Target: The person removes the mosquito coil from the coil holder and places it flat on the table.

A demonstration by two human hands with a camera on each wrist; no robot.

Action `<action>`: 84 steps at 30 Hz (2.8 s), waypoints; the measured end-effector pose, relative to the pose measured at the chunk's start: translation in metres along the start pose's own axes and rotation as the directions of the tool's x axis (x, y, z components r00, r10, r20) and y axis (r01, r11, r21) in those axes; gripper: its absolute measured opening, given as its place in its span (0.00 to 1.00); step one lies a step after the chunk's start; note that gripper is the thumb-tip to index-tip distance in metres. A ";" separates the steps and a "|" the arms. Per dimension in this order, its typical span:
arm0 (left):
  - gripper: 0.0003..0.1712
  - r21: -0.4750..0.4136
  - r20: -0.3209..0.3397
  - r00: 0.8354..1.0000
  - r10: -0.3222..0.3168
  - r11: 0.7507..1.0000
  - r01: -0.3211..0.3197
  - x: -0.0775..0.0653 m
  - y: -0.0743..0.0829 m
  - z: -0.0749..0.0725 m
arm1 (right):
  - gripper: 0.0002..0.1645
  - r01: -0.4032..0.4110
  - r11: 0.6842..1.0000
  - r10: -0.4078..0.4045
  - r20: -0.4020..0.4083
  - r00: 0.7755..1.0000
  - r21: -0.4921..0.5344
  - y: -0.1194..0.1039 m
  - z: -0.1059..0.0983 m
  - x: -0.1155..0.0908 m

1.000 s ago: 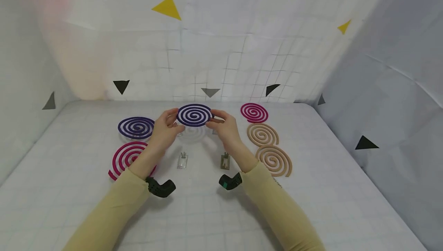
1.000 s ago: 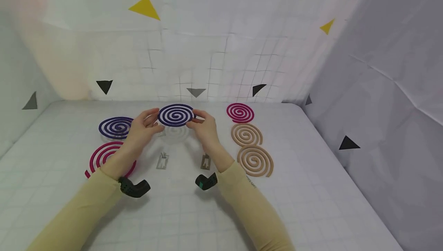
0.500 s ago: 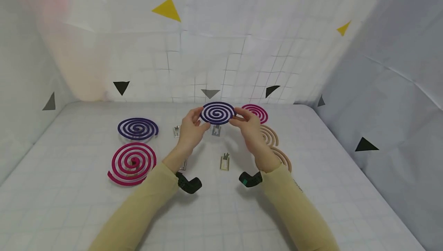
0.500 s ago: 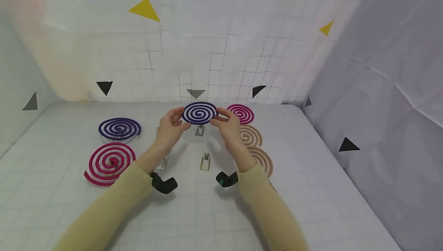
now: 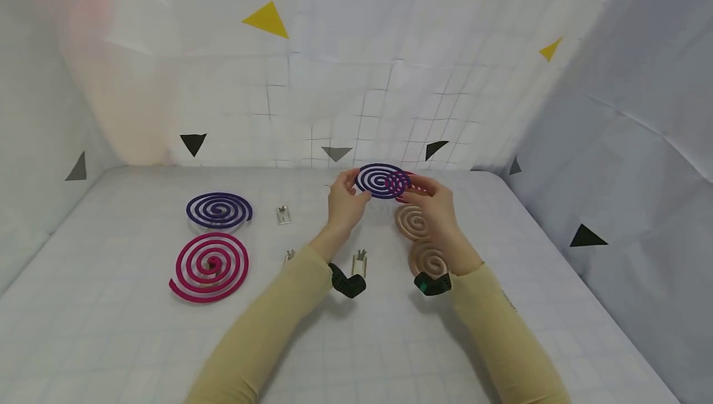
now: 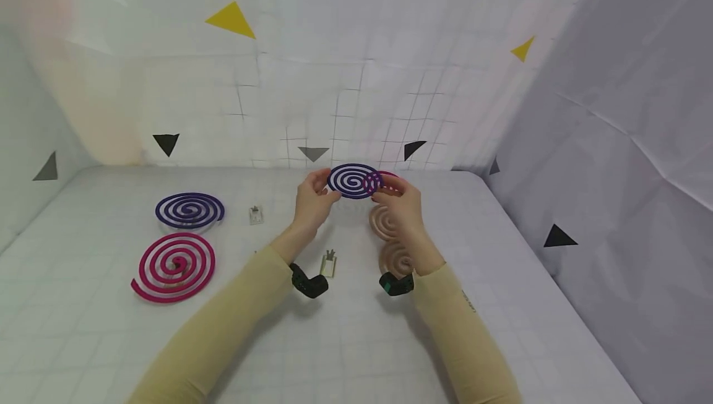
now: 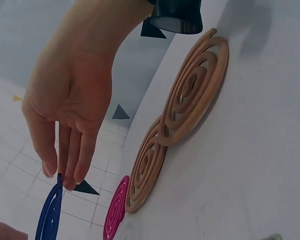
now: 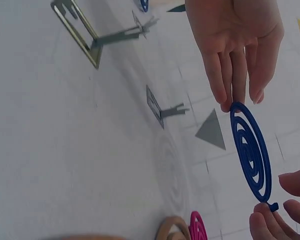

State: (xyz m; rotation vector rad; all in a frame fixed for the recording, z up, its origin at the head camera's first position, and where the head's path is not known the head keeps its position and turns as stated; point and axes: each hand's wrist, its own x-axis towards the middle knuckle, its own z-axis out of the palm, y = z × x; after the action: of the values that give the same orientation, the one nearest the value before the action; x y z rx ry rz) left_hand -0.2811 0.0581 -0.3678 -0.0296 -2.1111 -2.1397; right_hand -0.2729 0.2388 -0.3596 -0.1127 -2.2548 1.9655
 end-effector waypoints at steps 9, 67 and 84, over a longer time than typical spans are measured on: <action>0.35 0.051 -0.018 1.000 -0.004 0.999 0.005 0.006 -0.003 0.030 | 0.30 -0.007 0.998 0.006 -0.033 0.999 -0.057 0.002 -0.025 0.005; 0.40 -0.045 0.246 0.955 -0.165 0.982 0.182 0.001 -0.037 0.158 | 0.41 -0.241 0.970 0.238 -0.308 0.921 0.030 0.055 -0.126 0.037; 0.42 -0.108 0.342 0.907 -0.245 0.949 0.297 0.011 -0.037 0.160 | 0.41 -0.293 0.939 0.338 -0.321 0.885 0.180 0.051 -0.119 0.040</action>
State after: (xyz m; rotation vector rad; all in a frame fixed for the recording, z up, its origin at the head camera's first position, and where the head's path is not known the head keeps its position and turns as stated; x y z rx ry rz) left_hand -0.3087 0.2171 -0.4008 -0.1192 -2.2213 -2.6245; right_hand -0.2950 0.3681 -0.3916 -0.7964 -1.9723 2.0315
